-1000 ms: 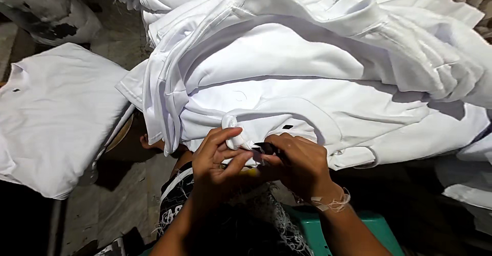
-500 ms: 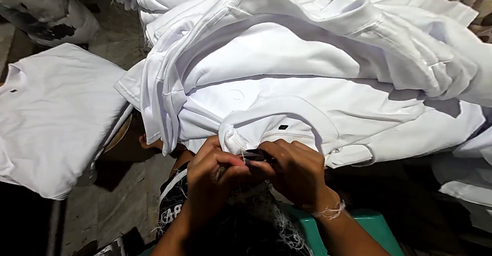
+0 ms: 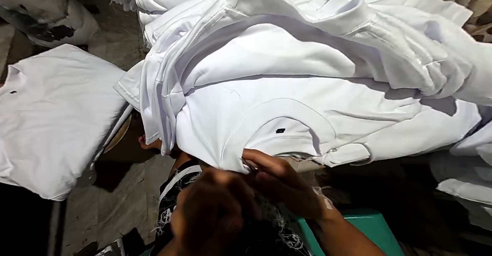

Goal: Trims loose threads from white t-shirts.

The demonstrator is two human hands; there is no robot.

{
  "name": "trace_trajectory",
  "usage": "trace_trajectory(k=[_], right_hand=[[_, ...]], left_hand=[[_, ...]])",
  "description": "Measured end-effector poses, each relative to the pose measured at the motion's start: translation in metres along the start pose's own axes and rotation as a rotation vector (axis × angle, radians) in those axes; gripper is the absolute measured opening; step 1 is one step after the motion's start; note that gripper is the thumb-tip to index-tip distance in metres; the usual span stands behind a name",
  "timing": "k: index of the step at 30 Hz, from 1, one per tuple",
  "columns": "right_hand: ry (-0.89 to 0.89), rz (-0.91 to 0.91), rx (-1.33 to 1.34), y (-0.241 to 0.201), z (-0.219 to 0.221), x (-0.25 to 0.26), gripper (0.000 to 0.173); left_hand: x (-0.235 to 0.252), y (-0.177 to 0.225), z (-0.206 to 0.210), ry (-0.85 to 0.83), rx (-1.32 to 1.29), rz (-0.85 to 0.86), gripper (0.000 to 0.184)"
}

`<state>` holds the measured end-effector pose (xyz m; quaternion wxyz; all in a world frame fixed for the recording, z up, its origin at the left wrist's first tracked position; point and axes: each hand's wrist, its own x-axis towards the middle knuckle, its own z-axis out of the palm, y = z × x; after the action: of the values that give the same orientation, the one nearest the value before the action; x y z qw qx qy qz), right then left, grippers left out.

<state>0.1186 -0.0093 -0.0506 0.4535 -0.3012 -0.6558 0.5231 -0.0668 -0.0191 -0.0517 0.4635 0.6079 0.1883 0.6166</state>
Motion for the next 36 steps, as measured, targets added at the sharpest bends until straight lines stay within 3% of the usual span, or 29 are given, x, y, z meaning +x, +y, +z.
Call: trace_trajectory(k=[2, 4, 8, 13, 16, 18, 22, 26, 32, 36], right_hand=[[-0.058, 0.075, 0.267, -0.002, -0.005, -0.002, 0.042], [-0.083, 0.092, 0.416, -0.005, -0.011, -0.003, 0.05], [-0.041, 0.063, 0.393, -0.009, -0.007, -0.005, 0.05], [-0.072, -0.033, 0.276, -0.009, -0.003, -0.006, 0.05], [-0.096, -0.051, 0.163, -0.009, -0.003, -0.005, 0.058], [-0.023, 0.01, 0.182, -0.01, -0.005, -0.005, 0.058], [0.154, 0.114, 0.316, -0.006, -0.014, -0.006, 0.052], [0.157, 0.122, 0.319, 0.0, -0.019, -0.005, 0.052], [0.12, 0.104, 0.137, -0.003, -0.024, -0.007, 0.057], [0.082, 0.111, 0.098, -0.007, -0.019, -0.012, 0.06]], left_hand=[[0.0, 0.016, -0.004, 0.029, 0.009, 0.027, 0.025], [0.001, 0.004, -0.011, 0.09, 0.245, 0.089, 0.019], [-0.004, -0.024, -0.017, 0.171, 0.556, 0.172, 0.019], [-0.011, -0.03, -0.004, 0.15, 0.245, -0.184, 0.028], [-0.005, -0.027, 0.011, 0.149, -0.042, -0.367, 0.014], [0.0, -0.032, 0.016, 0.205, -0.068, -0.334, 0.014], [-0.005, -0.032, 0.007, 0.078, 0.448, -0.063, 0.035], [-0.007, -0.031, -0.003, 0.006, 0.492, 0.059, 0.035], [0.0, -0.034, -0.002, 0.119, 0.637, -0.01, 0.021], [0.005, -0.036, 0.006, 0.101, 0.676, -0.179, 0.034]])
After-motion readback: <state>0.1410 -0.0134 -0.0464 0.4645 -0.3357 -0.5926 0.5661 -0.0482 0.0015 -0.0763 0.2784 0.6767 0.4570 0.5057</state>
